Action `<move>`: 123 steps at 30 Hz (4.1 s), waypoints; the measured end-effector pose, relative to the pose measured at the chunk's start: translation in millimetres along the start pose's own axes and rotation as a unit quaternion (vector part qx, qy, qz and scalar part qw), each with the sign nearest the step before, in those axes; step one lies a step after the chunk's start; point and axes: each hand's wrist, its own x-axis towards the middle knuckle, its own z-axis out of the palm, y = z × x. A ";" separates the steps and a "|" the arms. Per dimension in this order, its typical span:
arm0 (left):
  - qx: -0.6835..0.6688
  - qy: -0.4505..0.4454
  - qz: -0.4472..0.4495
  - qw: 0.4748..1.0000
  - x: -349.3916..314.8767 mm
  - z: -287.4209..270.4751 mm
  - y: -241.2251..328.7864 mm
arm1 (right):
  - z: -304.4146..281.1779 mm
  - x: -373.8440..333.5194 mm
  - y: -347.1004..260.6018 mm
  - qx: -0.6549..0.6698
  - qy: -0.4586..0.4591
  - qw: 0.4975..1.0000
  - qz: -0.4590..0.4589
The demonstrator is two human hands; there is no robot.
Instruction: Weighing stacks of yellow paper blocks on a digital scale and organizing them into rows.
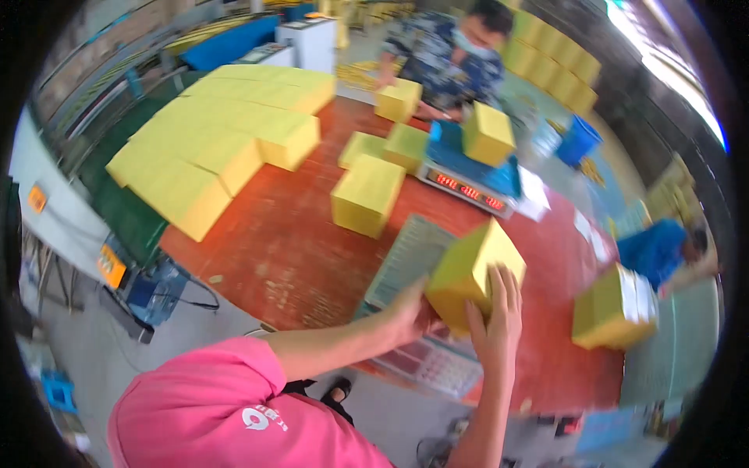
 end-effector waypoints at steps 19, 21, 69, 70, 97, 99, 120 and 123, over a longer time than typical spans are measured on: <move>0.928 0.291 0.135 0.189 32.1 -122.0 553.9 | 177.5 78.5 -238.2 0.237 -0.097 0.966 -0.046; 0.938 0.227 0.164 0.203 26.9 -125.1 548.1 | 193.4 84.6 -251.1 0.246 -0.116 0.961 -0.050; 0.404 -0.016 0.131 0.905 -182.7 60.6 107.2 | -2.0 -33.7 -87.3 0.573 -0.036 0.809 0.129; 0.488 -0.068 0.168 0.854 -158.8 93.5 112.1 | -19.9 -16.4 -80.6 0.540 0.020 0.832 0.128; 0.630 -0.073 -0.047 0.771 20.0 123.1 143.0 | -4.1 46.8 19.4 0.468 0.058 0.820 0.325; 0.636 -0.067 -0.025 0.768 20.6 114.6 143.5 | -6.9 41.2 14.7 0.442 0.047 0.839 0.313; 0.527 -0.148 0.195 0.814 1.2 4.0 156.7 | 62.3 -22.4 46.0 0.393 0.283 0.814 0.319; 0.532 -0.022 0.247 0.810 -22.3 -28.5 236.8 | 41.3 -77.4 10.9 0.498 0.421 0.688 0.319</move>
